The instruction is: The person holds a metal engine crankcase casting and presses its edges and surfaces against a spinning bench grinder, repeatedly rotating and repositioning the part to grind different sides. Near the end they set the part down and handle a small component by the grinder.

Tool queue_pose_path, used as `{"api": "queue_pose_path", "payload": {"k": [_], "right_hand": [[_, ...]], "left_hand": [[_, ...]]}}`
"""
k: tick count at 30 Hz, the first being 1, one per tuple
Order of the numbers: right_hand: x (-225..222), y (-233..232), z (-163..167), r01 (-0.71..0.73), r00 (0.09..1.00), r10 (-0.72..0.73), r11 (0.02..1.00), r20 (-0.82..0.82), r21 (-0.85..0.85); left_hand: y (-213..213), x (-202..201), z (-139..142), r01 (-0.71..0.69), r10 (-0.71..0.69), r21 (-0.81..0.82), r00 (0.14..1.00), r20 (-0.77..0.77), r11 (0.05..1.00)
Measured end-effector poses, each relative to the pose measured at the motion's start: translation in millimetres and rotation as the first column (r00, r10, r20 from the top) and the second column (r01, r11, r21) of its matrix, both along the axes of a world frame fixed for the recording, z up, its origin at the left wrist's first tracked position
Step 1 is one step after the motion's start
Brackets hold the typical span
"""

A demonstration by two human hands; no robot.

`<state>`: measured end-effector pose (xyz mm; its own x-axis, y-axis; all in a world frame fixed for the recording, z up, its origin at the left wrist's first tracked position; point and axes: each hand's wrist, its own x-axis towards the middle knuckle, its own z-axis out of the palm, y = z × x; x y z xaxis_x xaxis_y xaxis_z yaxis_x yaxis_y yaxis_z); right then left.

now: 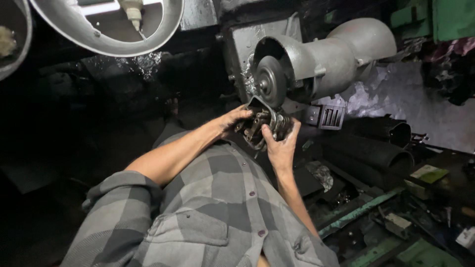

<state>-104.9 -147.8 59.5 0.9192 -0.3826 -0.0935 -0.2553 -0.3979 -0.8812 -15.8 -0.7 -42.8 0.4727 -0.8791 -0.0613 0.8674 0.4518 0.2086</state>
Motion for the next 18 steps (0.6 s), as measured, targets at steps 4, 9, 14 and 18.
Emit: {"api": "queue_pose_path", "payload": {"k": [4,9,14,18], "right_hand": [[5,1,-17,-0.025,0.999,0.016,0.974,0.041,0.227],[10,-6,-36,-0.11,0.994,0.104,0.925,0.037,0.363],[-8,-39,-41,-0.063,0.997,0.083,0.752,0.0,0.656],[-16,-75,-18,0.026,0.978,0.171,0.477,-0.122,0.878]], "left_hand": [[11,5,-2,-0.058,0.052,0.159,0.998,0.044,0.986],[30,9,-5,-0.141,0.085,0.266,0.973,0.213,0.954],[36,-3,1,-0.151,-0.251,0.597,0.807,0.535,0.788],[17,-22,15,-0.096,-0.248,0.543,0.814,0.525,0.834]]}}
